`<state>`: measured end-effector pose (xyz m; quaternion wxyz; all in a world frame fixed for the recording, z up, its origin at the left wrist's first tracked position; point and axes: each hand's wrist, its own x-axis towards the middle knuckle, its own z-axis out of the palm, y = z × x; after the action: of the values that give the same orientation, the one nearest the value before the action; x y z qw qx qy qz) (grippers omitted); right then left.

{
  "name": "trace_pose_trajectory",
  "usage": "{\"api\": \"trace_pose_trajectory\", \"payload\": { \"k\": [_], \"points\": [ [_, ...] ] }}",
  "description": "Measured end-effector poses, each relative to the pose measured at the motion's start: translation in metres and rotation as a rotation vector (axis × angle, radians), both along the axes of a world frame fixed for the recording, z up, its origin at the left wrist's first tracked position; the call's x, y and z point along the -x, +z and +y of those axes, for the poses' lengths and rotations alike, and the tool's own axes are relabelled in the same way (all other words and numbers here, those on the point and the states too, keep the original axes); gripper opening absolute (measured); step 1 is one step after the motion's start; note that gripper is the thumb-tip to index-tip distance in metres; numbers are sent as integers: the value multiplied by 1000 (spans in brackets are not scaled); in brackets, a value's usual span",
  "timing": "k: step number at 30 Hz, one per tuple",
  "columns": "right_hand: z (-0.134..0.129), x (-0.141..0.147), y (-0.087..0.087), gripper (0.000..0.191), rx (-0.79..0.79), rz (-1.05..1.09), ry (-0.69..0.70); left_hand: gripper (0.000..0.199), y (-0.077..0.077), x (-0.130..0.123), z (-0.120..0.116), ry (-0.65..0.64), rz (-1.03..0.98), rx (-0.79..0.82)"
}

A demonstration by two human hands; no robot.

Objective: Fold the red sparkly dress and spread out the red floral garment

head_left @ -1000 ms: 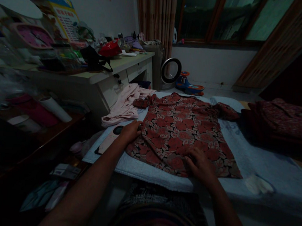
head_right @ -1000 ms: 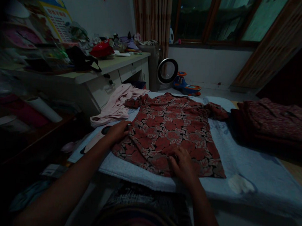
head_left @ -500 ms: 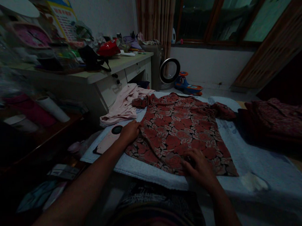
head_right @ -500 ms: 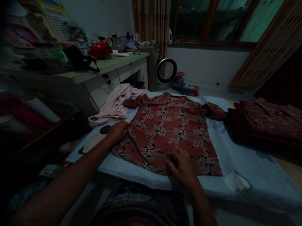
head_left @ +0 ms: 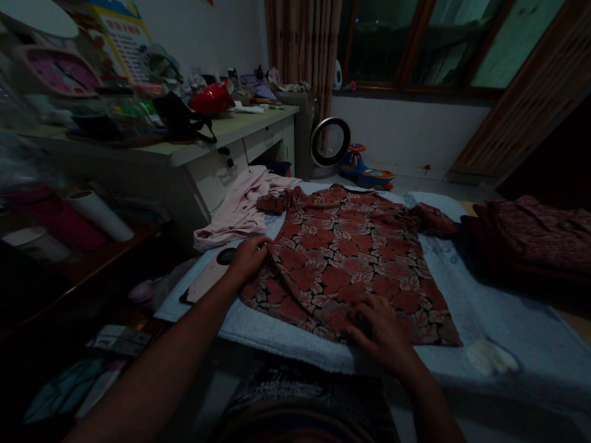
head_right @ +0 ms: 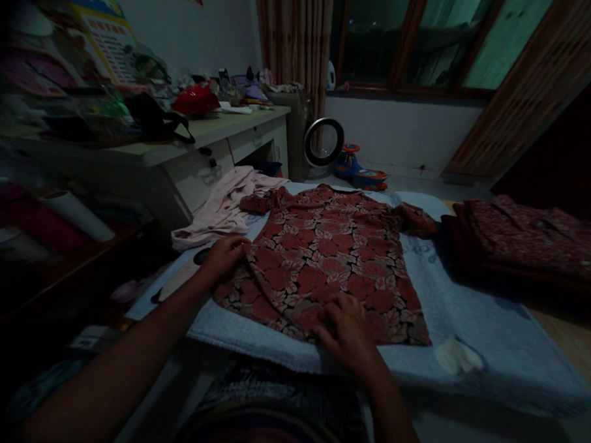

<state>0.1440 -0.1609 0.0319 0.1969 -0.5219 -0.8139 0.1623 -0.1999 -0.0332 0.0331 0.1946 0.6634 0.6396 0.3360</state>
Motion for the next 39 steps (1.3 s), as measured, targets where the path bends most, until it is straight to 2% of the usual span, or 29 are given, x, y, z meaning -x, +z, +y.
{"api": "trace_pose_trajectory", "payload": {
  "k": [2, 6, 8, 11, 12, 16, 20, 23, 29, 31, 34, 37, 39],
  "points": [
    [-1, 5, 1, 15, -9, -5, 14, 29, 0, -2, -3, 20, -83, 31],
    [1, 12, -4, 6, -22, -53, 27, 27, 5, -9, -11, 31, -177, 86],
    [3, 12, -6, 9, -22, -53, 25, 26, 9, -13, -16, 41, -221, 125],
    [2, 12, -4, 3, -30, -27, 16, 26, 13, -17, -21, 69, -260, 140],
    [1, 13, -2, 3, -33, -19, 12, 27, 14, -18, -22, 79, -251, 132],
    [-1, 24, 0, 23, -56, -38, -20, 27, 14, -19, -21, 109, -86, 35],
    [1, 32, -5, 5, -95, -71, -43, 24, 10, -17, -18, 124, -46, -29],
    [4, 30, -7, 6, -99, -46, -51, 20, 5, -17, -16, 115, -182, -16],
    [8, 21, -1, 10, -63, 27, -2, 20, -3, -25, -17, 194, -677, 179],
    [9, 21, 4, 13, -41, 59, 26, 20, -5, -26, -17, 198, -729, 179],
    [10, 26, 14, 14, -12, 130, 97, 19, -5, -21, -16, 216, -574, 80],
    [10, 35, 21, 12, -2, 171, 151, 19, -3, -11, -17, 247, -301, -19],
    [10, 43, 20, 11, -3, 162, 166, 20, -1, -5, -17, 297, -119, -26]
  ]
}}
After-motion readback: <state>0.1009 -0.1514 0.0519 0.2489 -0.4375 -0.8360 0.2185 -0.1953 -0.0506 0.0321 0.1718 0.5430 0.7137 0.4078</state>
